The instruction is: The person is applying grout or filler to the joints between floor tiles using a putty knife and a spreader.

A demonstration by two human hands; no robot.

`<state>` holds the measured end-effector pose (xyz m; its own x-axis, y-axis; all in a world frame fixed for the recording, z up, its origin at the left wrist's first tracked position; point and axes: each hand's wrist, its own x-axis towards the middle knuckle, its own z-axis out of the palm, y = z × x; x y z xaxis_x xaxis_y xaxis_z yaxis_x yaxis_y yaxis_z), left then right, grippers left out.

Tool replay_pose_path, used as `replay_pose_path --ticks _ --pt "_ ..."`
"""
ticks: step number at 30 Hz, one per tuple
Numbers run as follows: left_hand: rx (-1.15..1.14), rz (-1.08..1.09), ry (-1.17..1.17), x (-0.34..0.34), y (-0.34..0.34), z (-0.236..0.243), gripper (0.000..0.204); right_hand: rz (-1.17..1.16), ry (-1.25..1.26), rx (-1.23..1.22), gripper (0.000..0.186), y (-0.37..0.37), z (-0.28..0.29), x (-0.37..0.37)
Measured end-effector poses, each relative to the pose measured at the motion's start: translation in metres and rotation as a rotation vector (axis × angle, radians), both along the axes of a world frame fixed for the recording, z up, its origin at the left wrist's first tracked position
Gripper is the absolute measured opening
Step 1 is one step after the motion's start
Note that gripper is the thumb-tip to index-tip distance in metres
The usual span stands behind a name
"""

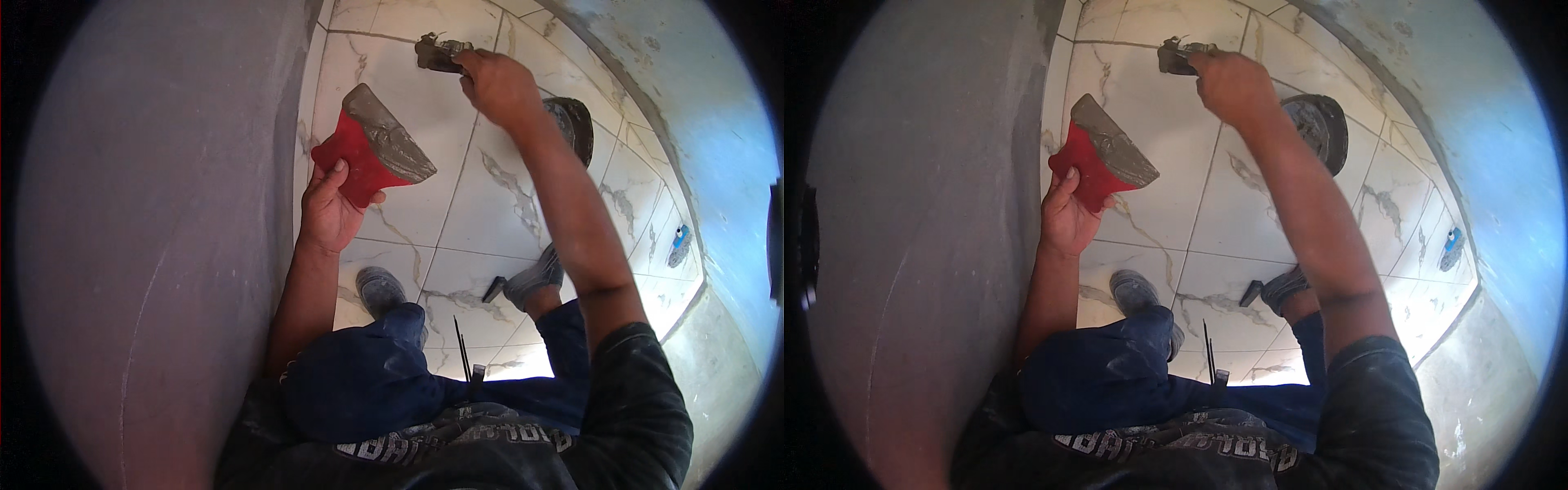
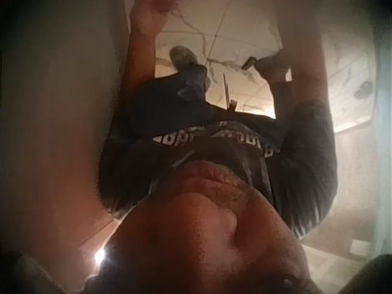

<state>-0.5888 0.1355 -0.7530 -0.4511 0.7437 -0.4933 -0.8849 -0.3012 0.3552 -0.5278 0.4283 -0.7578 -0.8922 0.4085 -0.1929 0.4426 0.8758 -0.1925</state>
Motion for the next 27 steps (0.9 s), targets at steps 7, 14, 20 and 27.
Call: replay_pose_path --ticks 7,14,20,27 --pt "-0.02 0.024 -0.013 0.001 -0.002 0.001 0.036 0.321 0.048 -0.145 0.03 0.041 0.019 -0.024" --pt "-0.018 -0.004 0.002 -0.003 -0.004 -0.002 0.037 -0.105 0.371 -0.827 0.027 0.036 0.042 -0.015" --pt "-0.042 0.004 -0.03 -0.002 -0.002 0.0 0.037 -0.555 0.689 -1.187 0.038 0.032 0.033 -0.009" --pt "-0.023 0.022 -0.048 -0.002 -0.002 -0.002 0.037 -0.5 0.626 -1.004 0.043 0.044 -0.003 -0.018"
